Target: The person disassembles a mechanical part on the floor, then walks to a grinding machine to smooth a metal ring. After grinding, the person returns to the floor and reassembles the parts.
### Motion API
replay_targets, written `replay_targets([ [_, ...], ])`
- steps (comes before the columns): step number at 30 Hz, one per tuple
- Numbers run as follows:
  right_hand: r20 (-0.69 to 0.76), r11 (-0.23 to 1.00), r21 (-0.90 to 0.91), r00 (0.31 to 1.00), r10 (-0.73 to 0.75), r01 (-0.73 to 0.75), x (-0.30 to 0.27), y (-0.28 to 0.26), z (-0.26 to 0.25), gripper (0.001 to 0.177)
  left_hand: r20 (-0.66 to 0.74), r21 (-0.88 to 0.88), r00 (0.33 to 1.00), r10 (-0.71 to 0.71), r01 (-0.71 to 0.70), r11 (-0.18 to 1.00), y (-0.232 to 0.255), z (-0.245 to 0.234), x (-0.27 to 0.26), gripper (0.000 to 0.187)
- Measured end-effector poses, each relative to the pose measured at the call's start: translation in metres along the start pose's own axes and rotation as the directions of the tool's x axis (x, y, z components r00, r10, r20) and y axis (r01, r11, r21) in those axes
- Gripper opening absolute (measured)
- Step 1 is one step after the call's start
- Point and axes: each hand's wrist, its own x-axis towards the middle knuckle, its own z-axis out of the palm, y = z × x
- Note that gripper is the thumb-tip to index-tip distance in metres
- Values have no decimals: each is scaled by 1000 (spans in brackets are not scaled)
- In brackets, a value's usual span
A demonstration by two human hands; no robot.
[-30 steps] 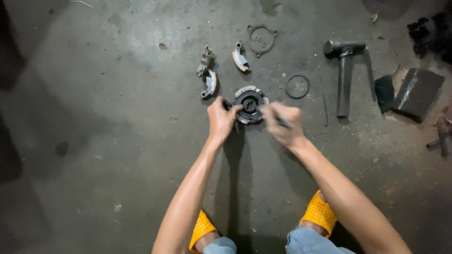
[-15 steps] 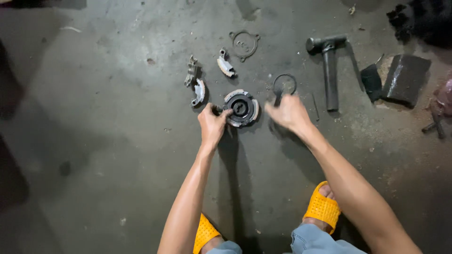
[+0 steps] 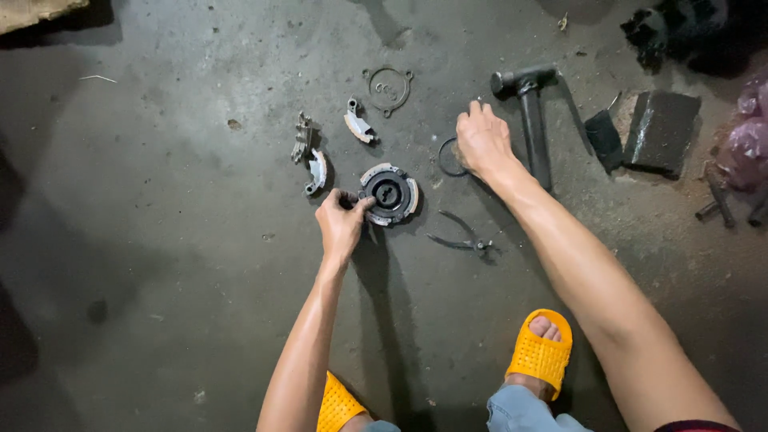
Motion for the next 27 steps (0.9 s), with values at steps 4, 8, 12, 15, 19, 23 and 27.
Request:
replay_targets([
  [4,290,984,72,947,136,-163,-4,17,-23,49,16,18,999,-29,29,999,-3,0,7,35],
  [8,329,53,934,908,258,-353,-25,14,-79,53,18,19,1000,-14,14,1000,-12,1,6,36],
  [12,247,575,631,837,487,-521,-38,56,28,27,11,-8,1000,0,0,1000,-14,4,9,37],
  [15,385,152,866,828,408,-477,-45,26,24,31,21,-4,1000,-13,13,1000,-15,0,5,33],
  [19,506,-53,857,816,280,-513,-42,-49,-43,36,49,-13,999,9,-8,1000,-6,-7,6,34],
  [23,597,-91,801,802,35,-592,-42,-80,-34,31,56,-26,998,-6,7,1000,-16,-6,8,25],
  [27,488,-42,872,872,29,-487,-48,-82,-31,23,65,-133,997,-39,47,990,-24,-1,10,32],
])
